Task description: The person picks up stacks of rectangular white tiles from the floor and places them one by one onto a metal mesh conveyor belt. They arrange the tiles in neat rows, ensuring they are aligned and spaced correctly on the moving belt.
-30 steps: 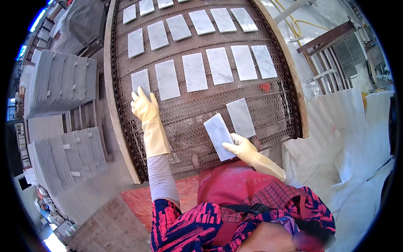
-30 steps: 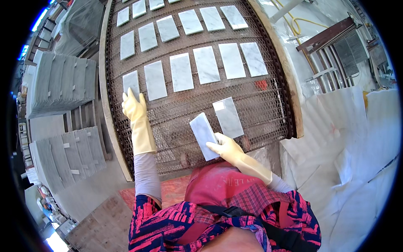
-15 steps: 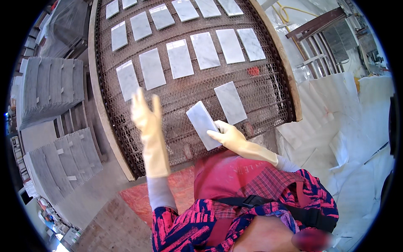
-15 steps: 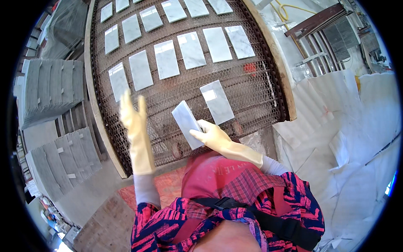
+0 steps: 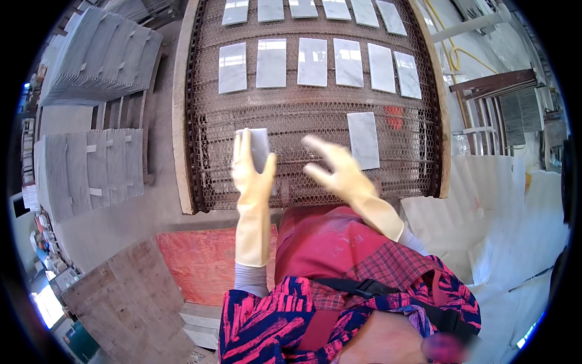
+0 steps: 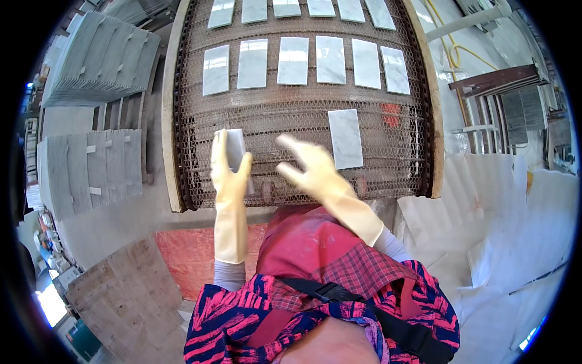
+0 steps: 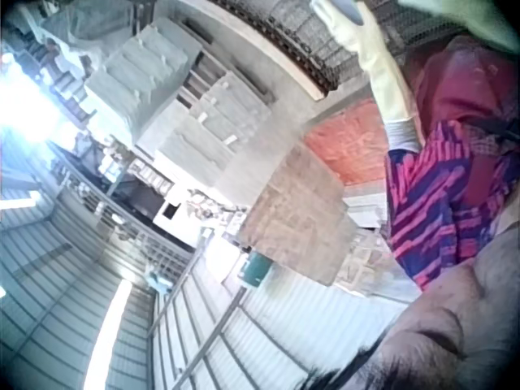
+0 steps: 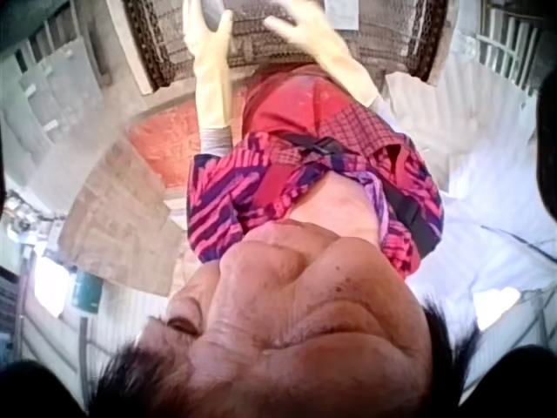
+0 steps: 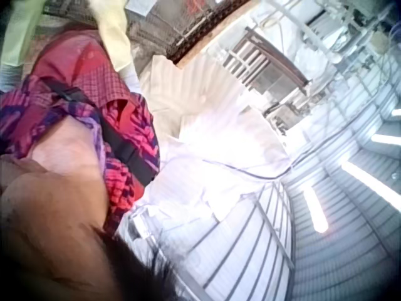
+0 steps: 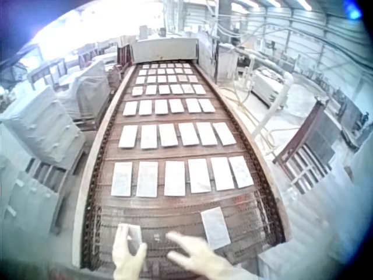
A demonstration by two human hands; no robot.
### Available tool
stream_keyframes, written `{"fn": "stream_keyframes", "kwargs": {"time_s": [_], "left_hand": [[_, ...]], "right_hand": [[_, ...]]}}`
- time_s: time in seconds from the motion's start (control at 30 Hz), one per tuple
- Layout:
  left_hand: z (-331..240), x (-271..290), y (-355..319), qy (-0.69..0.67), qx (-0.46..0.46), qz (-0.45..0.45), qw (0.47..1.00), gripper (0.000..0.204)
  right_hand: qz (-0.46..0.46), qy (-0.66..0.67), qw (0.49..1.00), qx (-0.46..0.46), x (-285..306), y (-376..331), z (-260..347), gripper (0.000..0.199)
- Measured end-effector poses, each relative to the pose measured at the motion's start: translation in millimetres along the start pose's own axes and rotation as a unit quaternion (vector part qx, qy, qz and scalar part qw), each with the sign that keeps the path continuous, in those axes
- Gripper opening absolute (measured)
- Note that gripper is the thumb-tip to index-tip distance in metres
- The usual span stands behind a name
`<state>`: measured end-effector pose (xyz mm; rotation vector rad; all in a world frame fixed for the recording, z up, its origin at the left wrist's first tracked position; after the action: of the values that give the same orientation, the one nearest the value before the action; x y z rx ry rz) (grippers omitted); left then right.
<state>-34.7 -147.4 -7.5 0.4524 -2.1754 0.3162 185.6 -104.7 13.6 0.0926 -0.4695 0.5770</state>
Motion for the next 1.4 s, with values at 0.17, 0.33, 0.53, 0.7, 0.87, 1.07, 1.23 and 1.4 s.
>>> {"fn": "stream_keyframes", "kwargs": {"time_s": [0.17, 0.33, 0.53, 0.7, 0.87, 1.07, 1.23, 1.4], "left_hand": [[55.2, 14.7, 26.5, 0.276, 0.03, 0.0, 0.961, 0.083], [85.4, 4.0, 39.0, 0.346, 0.03, 0.005, 0.938, 0.074], [31.5, 0.8, 0.3, 0.227, -0.08, -0.088, 0.967, 0.066], [-58.0, -50.9, -65.8, -0.073, -0.213, 0.073, 0.972, 0.065], [-69.4, -97.3, -85.9, -0.235, -0.018, 0.273, 0.933, 0.084], [-4.7, -100.3, -82.6, -0.447, 0.071, 0.169, 0.875, 0.055], [15.6, -65.4, -76.1, -0.673, 0.119, 0.227, 0.694, 0.058], [51.9, -53.7, -70.5, -0.608, 0.151, 0.242, 0.741, 0.057]], "right_hand": [[-0.217, -0.248, 0.923, -0.199, 104.2, -9.1, -89.7, 0.091], [-0.165, -0.319, 0.891, -0.279, 91.0, -3.6, -117.8, 0.106], [-0.154, -0.352, 0.868, -0.316, 79.2, 5.3, -127.8, 0.107], [-0.186, -0.254, 0.912, -0.263, 76.4, 7.4, -101.3, 0.106], [-0.193, 0.028, 0.963, -0.184, 36.2, 9.1, -46.5, 0.107], [-0.144, 0.336, 0.914, -0.174, -12.9, 14.2, -31.7, 0.097], [0.069, 0.376, 0.885, -0.266, -63.7, 24.4, -35.5, 0.064], [0.1, 0.393, 0.865, -0.295, -110.6, 43.6, -55.3, 0.044]]}}
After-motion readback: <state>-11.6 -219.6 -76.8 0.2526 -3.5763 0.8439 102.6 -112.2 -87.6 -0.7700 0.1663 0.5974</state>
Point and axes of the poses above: each hand's wrist, its own y-axis towards the middle knuckle, its own x-axis out of the back of the hand, z = x × y, the point moved 9 cm from there along y, towards the middle knuckle, and after that the axes turned 7 degrees about y, right-handed, at the moved point
